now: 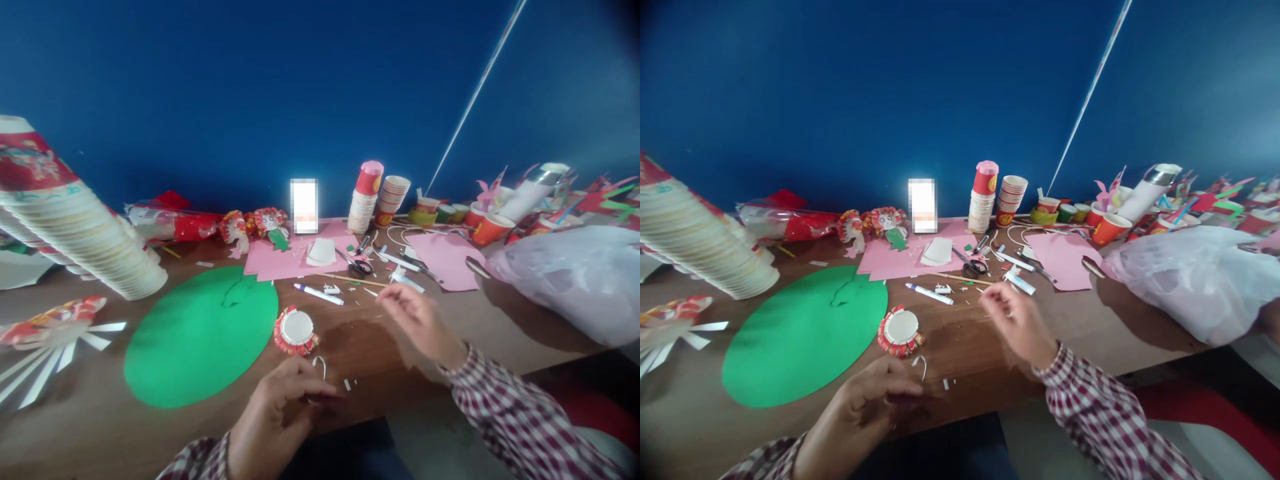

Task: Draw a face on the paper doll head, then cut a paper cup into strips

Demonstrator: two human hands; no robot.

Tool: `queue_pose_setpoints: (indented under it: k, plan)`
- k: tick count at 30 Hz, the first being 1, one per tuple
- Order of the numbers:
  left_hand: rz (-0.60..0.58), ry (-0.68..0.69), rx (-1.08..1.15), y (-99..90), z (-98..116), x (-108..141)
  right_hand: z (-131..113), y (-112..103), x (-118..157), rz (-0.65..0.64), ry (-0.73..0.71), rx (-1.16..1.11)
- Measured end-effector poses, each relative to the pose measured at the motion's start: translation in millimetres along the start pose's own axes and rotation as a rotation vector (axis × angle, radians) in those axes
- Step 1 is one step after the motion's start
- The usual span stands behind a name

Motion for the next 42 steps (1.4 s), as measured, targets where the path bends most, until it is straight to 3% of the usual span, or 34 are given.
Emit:
queue_pose_setpoints:
  k: [2, 4, 6, 8, 13, 15, 17, 19, 21, 25, 30, 38, 42]
  plan:
    - [-0.013, 0.084, -0.014, 0.9, 8.9, -0.2, -14.4, 68.1, 20.5, -0.375, 0.151, -0.284]
    - [0.011, 0.141, -0.037, -1.3, 15.4, 0.3, -28.4, 115.4, 42.4, -0.633, 0.234, -0.501]
    - [0.036, 0.173, -0.068, -3.7, 19.2, 1.8, -29.2, 141.0, 55.4, -0.761, 0.331, -0.687]
    - [0.04, 0.189, -0.077, -4.7, 20.8, 4.5, -19.3, 150.8, 58.3, -0.771, 0.456, -0.863]
    - [-0.017, 0.143, -0.18, -8.6, 8.4, 3.9, 3.2, 146.4, 49.4, -0.697, 0.634, -1.005]
    - [0.047, 0.057, -0.33, -25.1, -9.2, -6.3, 11.7, 136.1, 39.6, -0.597, 0.634, -0.974]
    - [0.183, -0.05, -0.518, -51.9, -29.4, -20.3, 20.7, 124.1, 29.8, -0.468, 0.616, -0.96]
    - [0.195, -0.144, -0.672, -66.8, -50.3, -37.7, 29.3, 115.2, 23.5, -0.359, 0.6, -0.97]
    - [0.139, -0.166, -0.767, -69.8, -63.8, -55.7, 36.4, 109.5, 20.0, -0.278, 0.58, -0.981]
    - [-0.088, -0.185, -0.755, -51.9, -76.8, -77.4, 41.5, 104.0, 17.5, -0.194, 0.532, -0.952]
    - [-0.087, -0.207, -0.572, -52.9, -62.0, -74.2, 34.8, 100.7, 19.9, -0.165, 0.516, -0.959]
    - [0.201, -0.2, -0.482, -81.0, -31.9, -32.5, 16.5, 101.3, 35.6, -0.106, 0.487, -1.054]
    - [0.404, -0.058, -0.525, -85.7, -5.7, -12.3, 9.3, 106.3, 50.2, -0.054, 0.468, -1.081]
Point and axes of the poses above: each hand's wrist, its own x-axis away from the middle knuckle, its own y-axis out of the palm, z = x × y, the point moved 10 cm from there along -x, towards the middle knuckle, and after that the axes turned 15 degrees about -x, right-handed, at the moved point
